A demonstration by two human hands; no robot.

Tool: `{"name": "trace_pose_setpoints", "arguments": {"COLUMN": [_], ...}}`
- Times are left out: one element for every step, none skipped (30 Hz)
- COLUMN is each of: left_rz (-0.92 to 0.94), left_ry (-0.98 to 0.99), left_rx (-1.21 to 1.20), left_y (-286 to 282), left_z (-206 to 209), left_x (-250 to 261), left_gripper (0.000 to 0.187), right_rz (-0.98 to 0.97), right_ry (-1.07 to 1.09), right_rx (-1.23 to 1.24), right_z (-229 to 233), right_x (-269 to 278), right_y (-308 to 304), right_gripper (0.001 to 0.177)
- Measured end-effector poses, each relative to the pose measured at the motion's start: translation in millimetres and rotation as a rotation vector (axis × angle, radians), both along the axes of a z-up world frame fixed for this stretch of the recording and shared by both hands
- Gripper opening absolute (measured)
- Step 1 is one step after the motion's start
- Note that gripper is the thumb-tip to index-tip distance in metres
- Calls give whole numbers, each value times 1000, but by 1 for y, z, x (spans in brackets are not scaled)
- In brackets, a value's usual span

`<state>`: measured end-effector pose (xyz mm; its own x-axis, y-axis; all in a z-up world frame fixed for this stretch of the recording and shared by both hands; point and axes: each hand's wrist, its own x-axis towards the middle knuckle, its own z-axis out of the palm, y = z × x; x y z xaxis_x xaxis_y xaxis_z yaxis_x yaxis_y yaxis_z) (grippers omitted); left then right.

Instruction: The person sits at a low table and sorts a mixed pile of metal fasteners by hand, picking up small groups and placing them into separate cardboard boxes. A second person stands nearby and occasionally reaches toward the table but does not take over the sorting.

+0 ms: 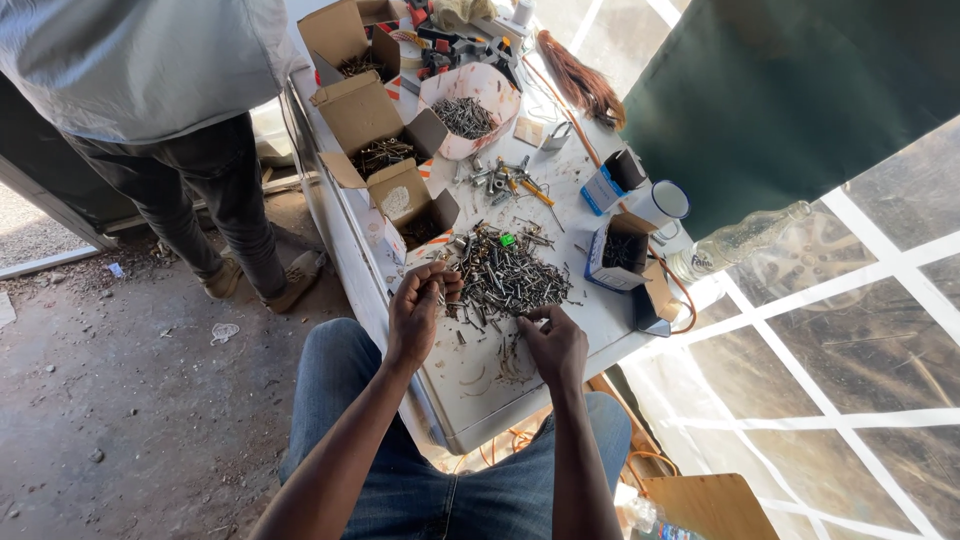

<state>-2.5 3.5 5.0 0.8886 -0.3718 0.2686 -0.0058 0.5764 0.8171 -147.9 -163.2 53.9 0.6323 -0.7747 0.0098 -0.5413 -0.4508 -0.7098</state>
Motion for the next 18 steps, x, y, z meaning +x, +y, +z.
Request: {"name": "trace_pose_setpoints", "arguments": {"left_rz": [-5,-4,0,-3,0,3,6,6,8,13,16,20,16,13,9,5,8,11], "left_ry": [4,3,-6,-9,1,10,10,13,20,24,20,15,17,15,14,16,11,7], "left_rx": [5,6,3,2,-1,-4,-6,-12,-16,-18,-15,-13,-13,-23,-32,-32,-26,-21], "left_y": [1,1,0,0,0,0,0,0,0,0,-1,-2,-2,-2,-2,-2,-1,1], "left_z": [-1,-2,-1,0,0,1,2,2,2,2,1,1,0,-1,-2,-1,1,3], "left_x": [-1,-2,1,1,0,0,0,0,-2,-1,-1,-1,-1,0,0,-1,-1,-1], "left_gripper": [31,31,30,30,30,30,30,30,30,30,30,30,30,30,30,30,30,30], "right_rz": [-5,-2,3,1,-5,-11,-8,-18,-28,-24,-39,-55,-59,-49,-38,-43,-24,-5], "right_ry": [4,5,-2,-5,14,34,34,-106,-242,-237,-358,-480,-480,-562,-644,-645,-650,-656], "right_rx": [5,2,-5,-6,0,5,3,169,335,334,504,675,673,841,1010,1009,1009,1009], "right_z": [1,3,5,2,-1,-4,3,10,17,25,33,41,33,25,17,14,10,7], "right_x": [0,1,5,6,7,8,6,3,-1,-3,-5,-8,-9,-10,-12,-13,-13,-12], "right_y": [2,3,2,1,-2,-4,-1,2,6,8,11,14,6,-1,-9,-11,-13,-16], "right_gripper": [25,21,17,17,16,15,15,15,14,14,11,9,9,9,10,10,11,13]}}
